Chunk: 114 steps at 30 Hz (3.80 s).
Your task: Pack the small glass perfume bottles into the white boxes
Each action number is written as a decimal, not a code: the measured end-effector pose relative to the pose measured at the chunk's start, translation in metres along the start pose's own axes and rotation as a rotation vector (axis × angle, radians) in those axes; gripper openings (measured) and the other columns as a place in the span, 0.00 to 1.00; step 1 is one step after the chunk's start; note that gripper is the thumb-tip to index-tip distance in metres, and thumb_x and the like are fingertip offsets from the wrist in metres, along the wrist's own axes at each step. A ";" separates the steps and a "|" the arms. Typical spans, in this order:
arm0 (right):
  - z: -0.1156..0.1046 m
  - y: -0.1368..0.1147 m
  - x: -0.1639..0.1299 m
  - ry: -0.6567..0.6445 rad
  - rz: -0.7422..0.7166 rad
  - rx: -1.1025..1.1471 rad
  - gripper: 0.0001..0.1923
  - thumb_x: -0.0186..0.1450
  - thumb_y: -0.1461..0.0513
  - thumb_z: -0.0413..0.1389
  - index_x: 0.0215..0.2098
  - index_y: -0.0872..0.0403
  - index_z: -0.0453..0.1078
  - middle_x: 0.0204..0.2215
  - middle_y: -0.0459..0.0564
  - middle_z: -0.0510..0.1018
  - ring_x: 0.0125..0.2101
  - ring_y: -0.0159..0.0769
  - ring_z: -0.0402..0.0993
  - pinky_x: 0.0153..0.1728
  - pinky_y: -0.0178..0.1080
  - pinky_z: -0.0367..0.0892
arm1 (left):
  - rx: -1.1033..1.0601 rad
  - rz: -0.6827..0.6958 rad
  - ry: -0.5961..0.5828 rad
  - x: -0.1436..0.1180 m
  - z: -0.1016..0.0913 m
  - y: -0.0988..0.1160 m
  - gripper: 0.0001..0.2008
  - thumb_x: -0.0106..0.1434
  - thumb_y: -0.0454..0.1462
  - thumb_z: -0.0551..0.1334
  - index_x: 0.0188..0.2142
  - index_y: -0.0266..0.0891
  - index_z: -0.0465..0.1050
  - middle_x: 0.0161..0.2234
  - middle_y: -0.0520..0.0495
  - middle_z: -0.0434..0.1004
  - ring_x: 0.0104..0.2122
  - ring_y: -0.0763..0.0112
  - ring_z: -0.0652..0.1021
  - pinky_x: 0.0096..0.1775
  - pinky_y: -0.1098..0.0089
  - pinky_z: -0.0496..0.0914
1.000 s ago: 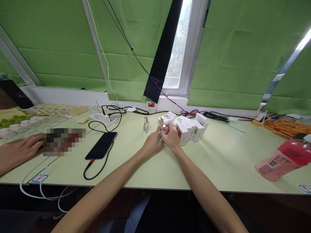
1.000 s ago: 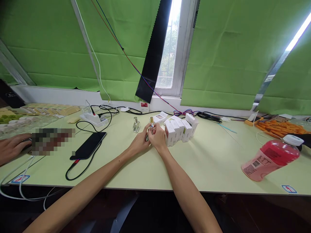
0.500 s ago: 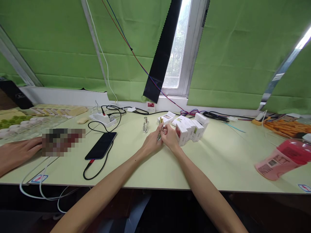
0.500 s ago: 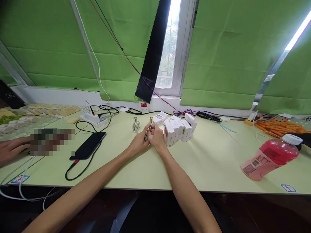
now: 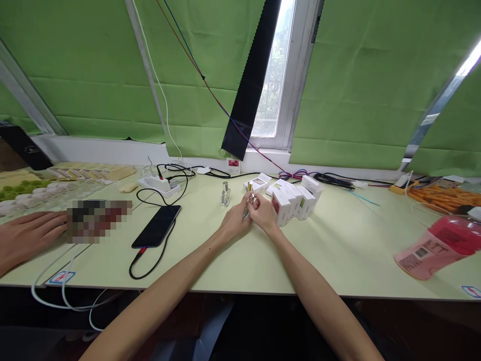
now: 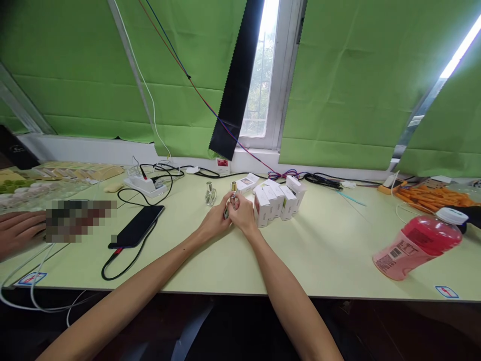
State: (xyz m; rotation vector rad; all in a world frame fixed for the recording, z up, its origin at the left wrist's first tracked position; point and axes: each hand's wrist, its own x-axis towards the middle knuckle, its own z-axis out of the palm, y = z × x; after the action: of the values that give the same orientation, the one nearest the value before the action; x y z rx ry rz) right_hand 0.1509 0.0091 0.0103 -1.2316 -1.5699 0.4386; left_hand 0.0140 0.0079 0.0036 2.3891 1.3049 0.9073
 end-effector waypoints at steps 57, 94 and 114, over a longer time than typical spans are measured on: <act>0.004 0.008 0.004 -0.092 0.005 0.084 0.05 0.61 0.58 0.55 0.29 0.50 0.65 0.17 0.38 0.62 0.22 0.33 0.59 0.28 0.36 0.55 | 0.095 -0.048 0.012 0.001 -0.003 -0.004 0.34 0.66 0.38 0.57 0.70 0.44 0.53 0.35 0.48 0.81 0.29 0.62 0.78 0.30 0.69 0.63; 0.009 0.005 0.001 0.032 0.046 0.088 0.13 0.60 0.56 0.57 0.21 0.51 0.63 0.15 0.37 0.56 0.21 0.30 0.50 0.26 0.36 0.49 | 0.132 -0.080 0.023 0.001 0.000 -0.001 0.33 0.65 0.37 0.57 0.69 0.43 0.54 0.36 0.46 0.82 0.33 0.56 0.81 0.30 0.68 0.62; 0.015 0.010 -0.001 0.042 0.029 0.054 0.06 0.62 0.58 0.56 0.30 0.51 0.66 0.15 0.36 0.60 0.20 0.32 0.58 0.25 0.35 0.50 | 0.138 -0.045 0.021 0.000 -0.001 0.001 0.37 0.65 0.35 0.56 0.73 0.44 0.48 0.39 0.47 0.82 0.34 0.59 0.80 0.31 0.68 0.62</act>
State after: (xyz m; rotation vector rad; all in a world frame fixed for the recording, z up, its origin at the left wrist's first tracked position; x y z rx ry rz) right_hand 0.1426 0.0163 -0.0035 -1.2161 -1.4967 0.4685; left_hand 0.0137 0.0071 0.0046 2.4475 1.4672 0.8584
